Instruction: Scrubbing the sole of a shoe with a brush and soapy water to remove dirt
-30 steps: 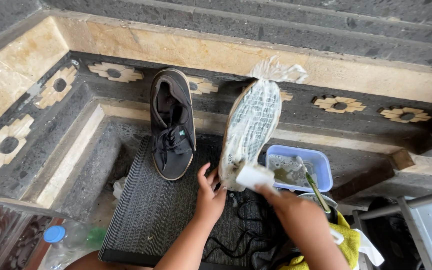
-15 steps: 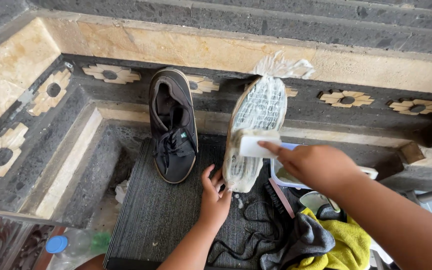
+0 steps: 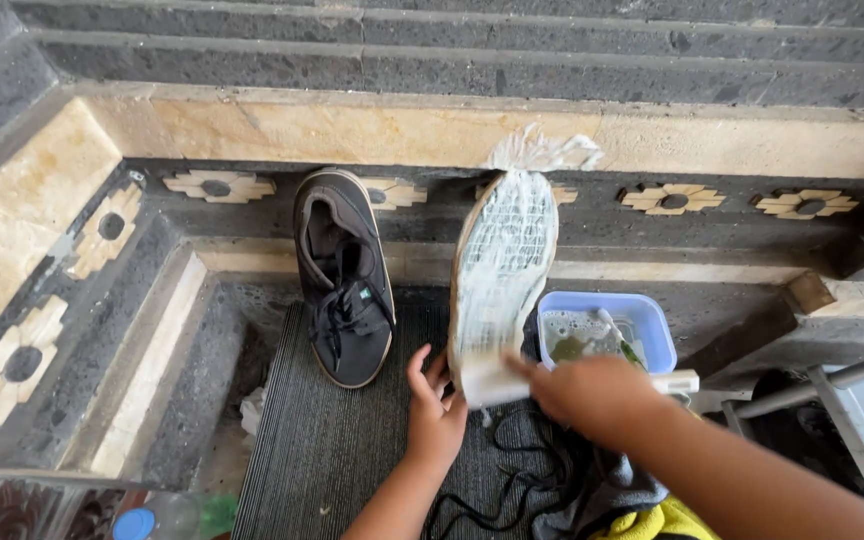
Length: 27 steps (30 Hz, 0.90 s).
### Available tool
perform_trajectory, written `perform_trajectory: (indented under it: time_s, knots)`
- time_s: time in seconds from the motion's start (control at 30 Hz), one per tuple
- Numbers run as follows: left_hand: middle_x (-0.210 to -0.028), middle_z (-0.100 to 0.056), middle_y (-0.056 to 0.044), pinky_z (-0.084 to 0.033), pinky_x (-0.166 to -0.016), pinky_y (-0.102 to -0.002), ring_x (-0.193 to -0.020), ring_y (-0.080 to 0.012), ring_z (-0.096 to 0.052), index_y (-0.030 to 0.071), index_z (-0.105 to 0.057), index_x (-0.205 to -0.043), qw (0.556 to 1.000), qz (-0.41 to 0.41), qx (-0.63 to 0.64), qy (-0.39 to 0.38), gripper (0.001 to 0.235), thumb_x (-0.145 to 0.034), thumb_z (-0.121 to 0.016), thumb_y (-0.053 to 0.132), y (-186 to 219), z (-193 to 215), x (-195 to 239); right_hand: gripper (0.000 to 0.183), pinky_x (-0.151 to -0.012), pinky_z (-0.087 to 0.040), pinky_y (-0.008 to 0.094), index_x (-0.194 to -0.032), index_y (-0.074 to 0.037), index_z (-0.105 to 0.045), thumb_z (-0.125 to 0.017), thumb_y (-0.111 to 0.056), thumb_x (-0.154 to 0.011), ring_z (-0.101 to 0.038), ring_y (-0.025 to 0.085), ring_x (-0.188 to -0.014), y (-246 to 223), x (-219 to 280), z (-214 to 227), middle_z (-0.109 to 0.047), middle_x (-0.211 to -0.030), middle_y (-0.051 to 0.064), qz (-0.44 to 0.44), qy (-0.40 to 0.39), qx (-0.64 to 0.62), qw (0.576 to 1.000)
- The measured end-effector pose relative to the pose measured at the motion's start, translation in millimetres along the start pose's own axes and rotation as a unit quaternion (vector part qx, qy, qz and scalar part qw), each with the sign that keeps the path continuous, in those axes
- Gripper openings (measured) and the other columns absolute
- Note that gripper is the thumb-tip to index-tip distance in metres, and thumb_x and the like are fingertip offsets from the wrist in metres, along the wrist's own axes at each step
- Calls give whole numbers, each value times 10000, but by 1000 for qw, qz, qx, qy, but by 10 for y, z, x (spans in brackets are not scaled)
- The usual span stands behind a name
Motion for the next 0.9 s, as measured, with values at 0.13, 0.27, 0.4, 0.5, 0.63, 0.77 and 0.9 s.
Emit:
perform_trajectory:
  time_s: [0.13, 0.27, 0.4, 0.5, 0.63, 0.77, 0.9]
  knots:
    - [-1548, -488, -223, -556, -1064, -477, -1368, -337, -583, 173, -224, -1509, 1000, -2, -17, -2, 742, -919, -667, 89, 30, -1, 8, 476, -640, -628, 229, -1535, -325, -340, -241, -504, -1105, -637, 111, -642, 364, -154, -8, -642, -758, -22, -40, -9, -101, 994]
    - [-1571, -452, -224, -519, -1095, -458, -1420, -314, -517, 137, -205, -1518, 999, -36, 26, -10, 742, -921, -628, 18, 1, -22, 45, 253, -416, -538, 285, -1248, -309, -339, -373, -477, -1062, -540, 113, -436, 729, -282, 225, -555, -550, -54, -35, 259, -81, 962]
    - [-1579, -437, -232, -505, -1113, -484, -1434, -330, -505, 151, -178, -1520, 1000, 22, 19, -4, 788, -902, -650, 33, 4, -9, 12, 546, -588, -523, 423, -1527, -579, -404, -470, -380, -1023, -641, 219, -653, 471, -531, -95, -638, -750, -14, 148, 206, -33, 967]
    - [-1571, -456, -225, -546, -1087, -462, -1404, -317, -542, 144, -176, -1524, 999, 14, 31, -10, 831, -893, -716, 132, 86, -35, 5, 500, -605, -479, 426, -1494, -610, -432, -450, -445, -1023, -622, 231, -666, 582, -568, -155, -657, -811, 2, 148, 127, 58, 979]
    - [-1577, -460, -186, -559, -1058, -465, -1384, -283, -546, 172, -169, -1556, 1000, -10, -1, -17, 799, -920, -640, 67, 137, -37, 9, 377, -395, -379, 383, -792, -315, -599, -433, -536, -1049, -321, 118, -444, 841, -463, 174, -358, -527, -86, 151, 326, 9, 933]
    - [-1555, -465, -152, -644, -948, -471, -1346, -258, -565, 180, -201, -1584, 1000, -4, -9, -17, 875, -875, -704, 80, 193, -53, -25, 362, -407, -474, 382, -1359, -380, -611, -512, -369, -1011, -541, 167, -427, 649, -437, 178, -650, -587, -26, 145, 386, -85, 907]
    - [-1577, -458, -109, -639, -962, -494, -1339, -275, -602, 237, -194, -1595, 997, 69, -43, -9, 901, -870, -728, 241, 295, -54, -27, 529, -634, -444, 405, -1506, -754, -303, -377, -483, -1057, -600, 233, -673, 451, -497, -163, -599, -758, 53, 86, 69, 40, 993]
Point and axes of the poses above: each hand's wrist, its own x-axis away from the middle knuckle, its own z-axis out of the back of the hand, y = z × x, the point moved 5 cm from there along -x, towards the middle knuckle
